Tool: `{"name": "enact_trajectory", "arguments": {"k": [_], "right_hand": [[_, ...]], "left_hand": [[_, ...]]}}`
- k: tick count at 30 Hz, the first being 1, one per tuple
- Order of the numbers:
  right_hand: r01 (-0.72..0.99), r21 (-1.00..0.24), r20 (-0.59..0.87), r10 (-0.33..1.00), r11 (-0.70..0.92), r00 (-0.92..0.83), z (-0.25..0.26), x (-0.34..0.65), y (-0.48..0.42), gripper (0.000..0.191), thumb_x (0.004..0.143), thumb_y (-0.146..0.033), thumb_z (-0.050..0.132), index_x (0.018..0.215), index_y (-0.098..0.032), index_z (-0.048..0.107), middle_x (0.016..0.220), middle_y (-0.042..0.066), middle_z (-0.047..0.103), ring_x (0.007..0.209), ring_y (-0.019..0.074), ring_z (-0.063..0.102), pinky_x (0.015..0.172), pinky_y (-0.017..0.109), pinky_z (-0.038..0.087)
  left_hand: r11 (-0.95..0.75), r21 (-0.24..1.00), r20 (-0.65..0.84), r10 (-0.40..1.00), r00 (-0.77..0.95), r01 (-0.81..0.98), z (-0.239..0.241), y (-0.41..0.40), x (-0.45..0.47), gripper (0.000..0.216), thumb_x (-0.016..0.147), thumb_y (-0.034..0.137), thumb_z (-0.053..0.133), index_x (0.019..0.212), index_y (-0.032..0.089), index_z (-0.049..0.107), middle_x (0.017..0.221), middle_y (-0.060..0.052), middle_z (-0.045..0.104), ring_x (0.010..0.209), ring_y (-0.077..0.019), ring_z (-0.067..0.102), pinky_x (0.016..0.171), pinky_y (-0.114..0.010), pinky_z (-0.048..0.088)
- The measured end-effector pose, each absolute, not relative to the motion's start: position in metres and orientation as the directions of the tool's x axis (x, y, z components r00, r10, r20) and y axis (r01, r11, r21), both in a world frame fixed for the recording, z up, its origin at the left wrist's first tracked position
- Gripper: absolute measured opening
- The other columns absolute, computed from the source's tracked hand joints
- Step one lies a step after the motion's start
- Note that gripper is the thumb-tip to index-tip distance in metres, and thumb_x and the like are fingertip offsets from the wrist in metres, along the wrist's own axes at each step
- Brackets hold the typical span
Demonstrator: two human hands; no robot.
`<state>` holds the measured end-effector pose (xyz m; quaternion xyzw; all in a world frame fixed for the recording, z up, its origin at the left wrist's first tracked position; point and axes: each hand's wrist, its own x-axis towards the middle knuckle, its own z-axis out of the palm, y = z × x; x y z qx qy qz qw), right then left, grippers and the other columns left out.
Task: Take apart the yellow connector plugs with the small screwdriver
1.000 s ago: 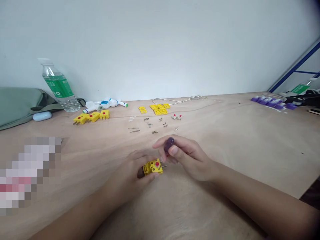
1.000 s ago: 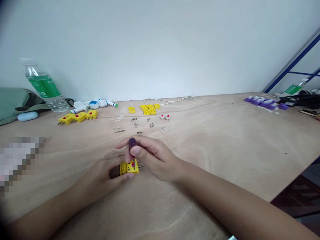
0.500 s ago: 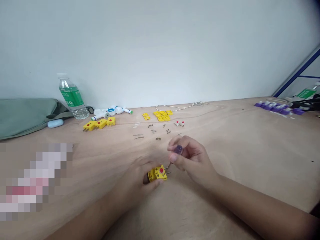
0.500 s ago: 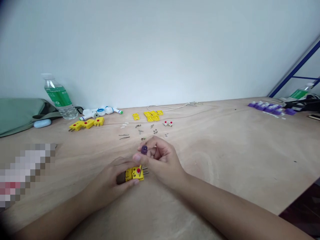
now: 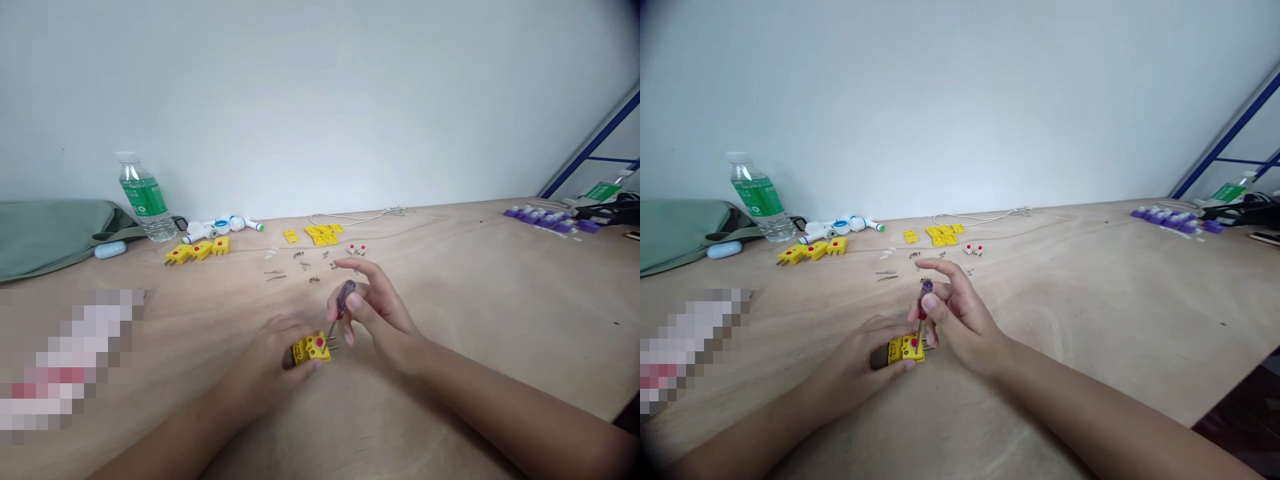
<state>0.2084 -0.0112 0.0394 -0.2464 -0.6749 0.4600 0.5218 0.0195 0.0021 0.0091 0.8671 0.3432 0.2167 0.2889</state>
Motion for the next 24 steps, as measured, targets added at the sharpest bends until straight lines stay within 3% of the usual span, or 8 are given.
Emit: {"name": "enact_trajectory", "arguments": {"k": [5,9,13,18,21,24], "right_hand": [[-0.245,-0.812,0.577,0.791,0.529,-0.203,0.0355,0.1998,-0.0161,0.024,0.080,-0.014,0.061,0.095,-0.026,0.047,0.074,-0.004,0.060,0.043,0.0014,0.046,0.038,0.012,0.039],[-0.174,-0.779,0.622,0.778,0.603,-0.092,0.0370,0.1988,-0.0191,0.020,0.076,-0.011,0.065,0.090,-0.023,0.056,0.087,0.000,0.059,0.040,-0.0001,0.047,0.032,0.012,0.039],[-0.105,-0.845,0.533,0.808,0.524,-0.251,0.0392,0.2035,-0.0185,0.020,0.085,-0.015,0.055,0.103,-0.024,0.058,0.084,0.001,0.058,0.041,0.0013,0.052,0.034,0.013,0.041],[-0.150,-0.818,0.569,0.741,0.555,-0.357,0.0404,0.2057,-0.0159,0.029,0.093,-0.016,0.038,0.119,-0.029,0.044,0.090,0.001,0.057,0.047,0.0018,0.053,0.043,0.016,0.046],[-0.169,-0.801,0.593,0.723,0.574,-0.355,0.0411,0.2052,-0.0169,0.021,0.094,-0.017,0.037,0.109,-0.027,0.046,0.084,-0.001,0.055,0.048,0.0019,0.047,0.044,0.016,0.042],[-0.240,-0.810,0.587,0.744,0.536,-0.320,0.0438,0.2038,-0.0191,0.012,0.084,-0.017,0.056,0.094,-0.024,0.052,0.080,-0.001,0.055,0.049,0.0025,0.044,0.044,0.016,0.039]], "left_hand": [[-0.594,0.646,0.172,0.725,0.667,0.479,0.0081,0.0027,0.0182,0.028,0.080,0.028,0.059,0.107,0.026,0.061,0.107,-0.002,0.064,0.102,-0.0222,0.054,0.092,-0.033,0.039],[-0.590,0.642,0.168,0.732,0.661,0.491,0.0072,0.0030,0.0175,0.029,0.080,0.030,0.059,0.108,0.026,0.062,0.109,-0.003,0.064,0.104,-0.0230,0.053,0.091,-0.033,0.040],[-0.583,0.651,0.160,0.731,0.663,0.485,0.0097,0.0026,0.0179,0.031,0.080,0.028,0.059,0.111,0.027,0.061,0.110,-0.002,0.064,0.106,-0.0228,0.053,0.094,-0.033,0.038],[-0.575,0.658,0.144,0.730,0.668,0.487,0.0113,0.0025,0.0190,0.026,0.079,0.026,0.060,0.105,0.025,0.063,0.110,-0.002,0.063,0.105,-0.0219,0.053,0.095,-0.033,0.038],[-0.564,0.663,0.144,0.741,0.656,0.492,0.0105,0.0022,0.0195,0.028,0.079,0.026,0.060,0.107,0.024,0.062,0.109,-0.002,0.063,0.103,-0.0212,0.054,0.093,-0.032,0.040],[-0.560,0.664,0.137,0.743,0.655,0.496,0.0100,0.0016,0.0194,0.027,0.080,0.027,0.059,0.106,0.024,0.062,0.106,-0.003,0.064,0.100,-0.0215,0.054,0.089,-0.032,0.042]]}}
